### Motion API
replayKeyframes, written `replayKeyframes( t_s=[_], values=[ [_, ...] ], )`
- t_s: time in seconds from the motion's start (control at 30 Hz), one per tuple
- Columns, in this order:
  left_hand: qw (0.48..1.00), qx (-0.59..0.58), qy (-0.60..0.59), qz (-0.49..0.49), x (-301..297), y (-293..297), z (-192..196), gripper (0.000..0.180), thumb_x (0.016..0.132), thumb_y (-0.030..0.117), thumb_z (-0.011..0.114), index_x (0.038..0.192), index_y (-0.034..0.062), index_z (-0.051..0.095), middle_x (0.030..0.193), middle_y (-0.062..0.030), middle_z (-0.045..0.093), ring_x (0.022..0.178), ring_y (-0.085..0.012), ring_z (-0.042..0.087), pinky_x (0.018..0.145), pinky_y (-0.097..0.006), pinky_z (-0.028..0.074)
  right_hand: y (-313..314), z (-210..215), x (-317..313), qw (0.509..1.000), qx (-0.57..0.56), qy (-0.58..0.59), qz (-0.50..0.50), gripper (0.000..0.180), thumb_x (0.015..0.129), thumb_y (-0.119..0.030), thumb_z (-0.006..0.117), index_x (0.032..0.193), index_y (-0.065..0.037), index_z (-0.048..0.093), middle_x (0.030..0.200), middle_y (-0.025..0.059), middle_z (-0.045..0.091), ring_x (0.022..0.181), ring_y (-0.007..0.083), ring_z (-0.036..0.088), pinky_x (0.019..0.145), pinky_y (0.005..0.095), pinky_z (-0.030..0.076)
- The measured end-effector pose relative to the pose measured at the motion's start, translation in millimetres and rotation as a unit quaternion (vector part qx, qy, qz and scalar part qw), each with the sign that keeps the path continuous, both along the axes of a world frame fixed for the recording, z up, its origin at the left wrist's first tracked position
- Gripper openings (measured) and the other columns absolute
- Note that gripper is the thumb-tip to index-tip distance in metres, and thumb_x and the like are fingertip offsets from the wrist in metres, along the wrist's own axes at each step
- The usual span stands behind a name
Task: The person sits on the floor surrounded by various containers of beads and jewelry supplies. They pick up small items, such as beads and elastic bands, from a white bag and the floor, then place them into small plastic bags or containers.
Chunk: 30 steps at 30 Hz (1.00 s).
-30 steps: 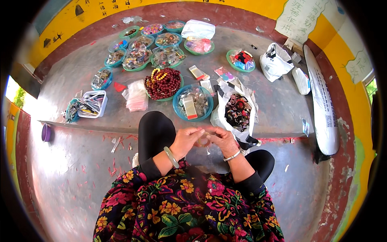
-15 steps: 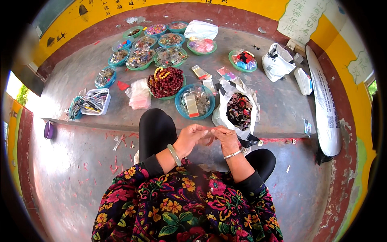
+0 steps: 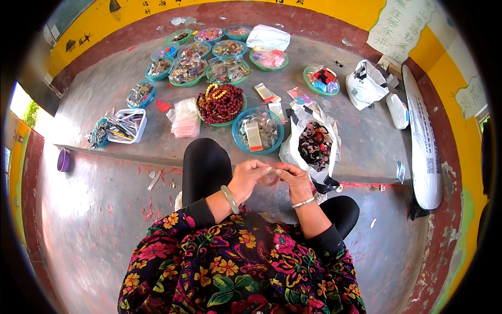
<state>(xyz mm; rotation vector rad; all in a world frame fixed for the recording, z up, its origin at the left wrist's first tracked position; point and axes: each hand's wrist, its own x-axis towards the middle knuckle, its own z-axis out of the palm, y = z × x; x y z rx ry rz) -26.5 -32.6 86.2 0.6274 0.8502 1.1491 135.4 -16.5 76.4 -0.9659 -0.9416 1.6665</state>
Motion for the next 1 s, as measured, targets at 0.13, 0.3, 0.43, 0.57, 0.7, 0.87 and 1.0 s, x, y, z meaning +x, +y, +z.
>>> replayKeyframes(
  t_s=[0.13,0.3,0.43,0.57,0.7,0.87,1.0],
  values=[
    [1.000,0.010,0.025,0.004,2.5,0.4,-5.2,0.007,0.085,0.005,0.056,0.086,-0.0004,0.059,0.087,-0.0083,0.062,0.074,-0.0116,0.059,0.061,-0.022,0.051,1.8,-17.1,2.8,0.998,0.047,-0.035,-0.026,0.011,0.074,0.001,0.066,0.085,0.002,0.066,0.080,0.0043,0.061,0.071,0.0099,0.054,0.064,0.0207,0.043],
    [0.999,0.028,0.024,0.029,10.8,0.2,-16.7,0.007,0.086,0.005,0.054,0.089,-0.0006,0.057,0.090,-0.0083,0.061,0.075,-0.0126,0.059,0.063,-0.024,0.052,-2.5,-9.6,-2.3,0.989,0.106,-0.076,-0.073,0.008,0.072,0.001,0.067,0.079,0.001,0.066,0.075,0.0023,0.057,0.068,0.0086,0.050,0.061,0.0207,0.039],
    [1.000,0.004,0.011,0.008,12.4,1.7,-9.5,0.009,0.087,0.006,0.052,0.091,-0.0012,0.057,0.092,-0.0083,0.061,0.077,-0.0133,0.060,0.064,-0.024,0.053,-1.7,-11.2,0.2,0.988,0.111,-0.066,-0.088,0.004,0.072,0.003,0.066,0.075,0.001,0.065,0.073,0.0012,0.055,0.067,0.0082,0.048,0.060,0.0204,0.037],
    [0.999,-0.035,-0.040,-0.011,13.5,5.0,5.7,0.012,0.087,0.006,0.052,0.095,-0.0024,0.057,0.093,-0.0084,0.061,0.078,-0.0129,0.060,0.066,-0.023,0.052,0.2,-12.9,2.3,0.989,0.102,-0.072,-0.081,0.003,0.073,0.004,0.064,0.075,0.001,0.064,0.072,0.0009,0.055,0.067,0.0082,0.049,0.062,0.0210,0.038],
    [0.994,-0.039,-0.061,-0.079,9.9,9.8,-1.8,0.016,0.086,0.006,0.055,0.097,-0.0039,0.059,0.091,-0.0090,0.062,0.075,-0.0121,0.060,0.067,-0.022,0.051,-0.6,-15.7,1.3,0.989,0.107,-0.068,-0.075,0.005,0.074,0.005,0.063,0.076,0.000,0.064,0.072,0.0004,0.056,0.067,0.0079,0.050,0.063,0.0210,0.039],
    [0.997,-0.045,-0.037,-0.043,11.9,9.4,0.9,0.017,0.084,0.006,0.058,0.096,-0.0051,0.061,0.089,-0.0102,0.063,0.074,-0.0128,0.060,0.067,-0.022,0.050,-1.1,-13.6,-0.8,0.996,0.029,0.013,-0.084,0.006,0.075,0.003,0.064,0.080,0.000,0.065,0.074,0.0014,0.059,0.068,0.0087,0.052,0.065,0.0210,0.041],
    [0.997,-0.067,-0.042,-0.019,10.4,9.4,0.6,0.016,0.083,0.006,0.059,0.094,-0.0051,0.061,0.090,-0.0110,0.063,0.075,-0.0141,0.060,0.068,-0.023,0.050,-0.9,-10.6,-3.3,0.995,-0.001,0.015,-0.097,0.007,0.076,0.002,0.063,0.082,0.001,0.066,0.076,0.0039,0.062,0.071,0.0099,0.055,0.068,0.0220,0.043]
  ],
)
